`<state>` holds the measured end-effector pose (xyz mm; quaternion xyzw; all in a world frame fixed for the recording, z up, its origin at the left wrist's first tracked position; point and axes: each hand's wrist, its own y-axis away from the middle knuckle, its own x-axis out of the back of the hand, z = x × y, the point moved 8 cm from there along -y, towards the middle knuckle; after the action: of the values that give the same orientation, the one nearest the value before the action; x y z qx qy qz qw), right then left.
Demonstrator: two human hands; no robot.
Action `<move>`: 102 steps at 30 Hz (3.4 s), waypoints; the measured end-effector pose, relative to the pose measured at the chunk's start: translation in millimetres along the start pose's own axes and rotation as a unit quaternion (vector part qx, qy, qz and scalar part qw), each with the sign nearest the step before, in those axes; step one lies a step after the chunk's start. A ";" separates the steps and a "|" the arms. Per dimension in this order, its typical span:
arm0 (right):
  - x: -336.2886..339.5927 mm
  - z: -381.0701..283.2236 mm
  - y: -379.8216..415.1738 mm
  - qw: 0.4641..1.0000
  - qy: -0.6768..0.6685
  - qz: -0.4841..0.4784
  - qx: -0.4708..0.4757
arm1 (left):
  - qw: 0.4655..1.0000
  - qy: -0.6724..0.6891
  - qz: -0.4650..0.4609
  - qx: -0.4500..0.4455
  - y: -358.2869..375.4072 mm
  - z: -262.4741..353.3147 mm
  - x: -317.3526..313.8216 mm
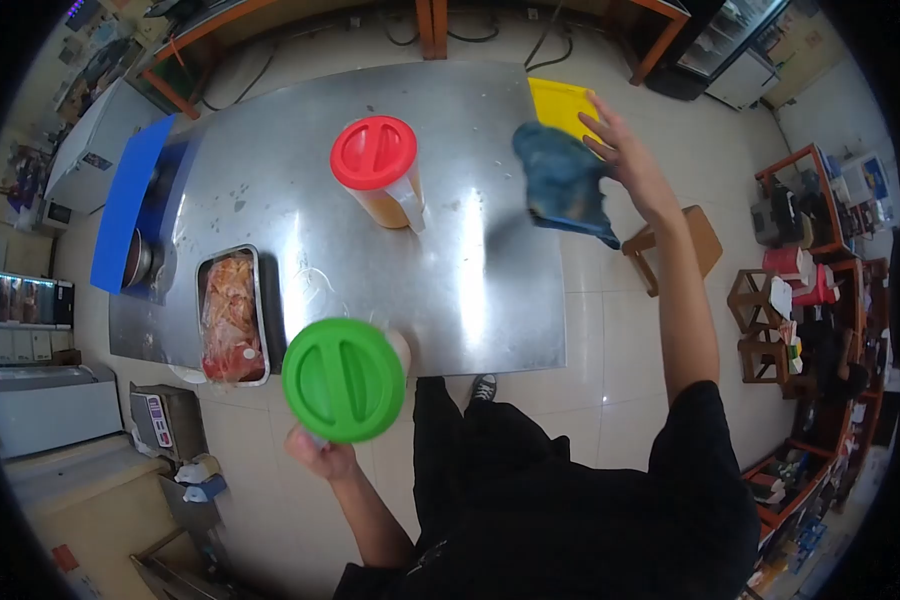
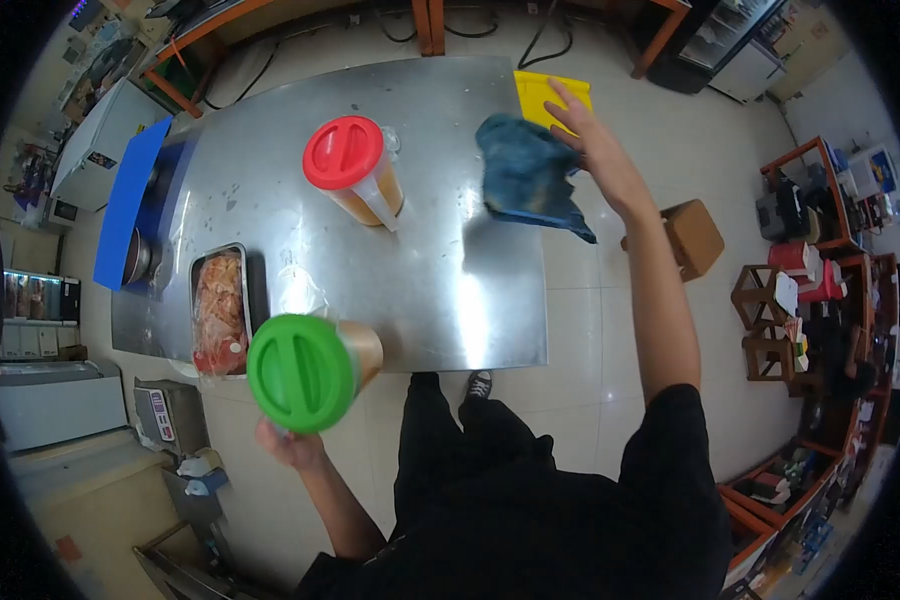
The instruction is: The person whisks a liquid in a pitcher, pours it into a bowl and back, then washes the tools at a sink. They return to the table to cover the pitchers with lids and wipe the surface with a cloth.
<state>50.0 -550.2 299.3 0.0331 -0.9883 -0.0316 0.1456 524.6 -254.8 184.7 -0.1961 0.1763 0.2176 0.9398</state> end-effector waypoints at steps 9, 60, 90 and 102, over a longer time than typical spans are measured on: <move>-150.7 217.1 -103.0 0.819 0.570 0.041 0.050 | 0.997 0.025 0.042 0.052 -50.1 66.2 -1.9; -164.5 157.7 50.7 0.925 -0.167 0.332 -0.077 | 0.953 -0.292 0.017 0.082 -270.5 -161.2 -69.4; -173.0 195.0 -30.0 0.865 0.492 0.008 0.093 | 0.960 -0.024 0.278 0.008 -145.9 -26.7 -89.3; -326.1 151.1 -99.5 0.896 0.430 0.086 0.071 | 0.923 -0.022 0.379 -0.066 -124.6 62.4 -85.3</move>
<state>323.3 -617.0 54.6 -0.0313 -0.8282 0.0688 0.5553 527.5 -359.2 310.2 -0.1715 0.2015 0.5727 0.7759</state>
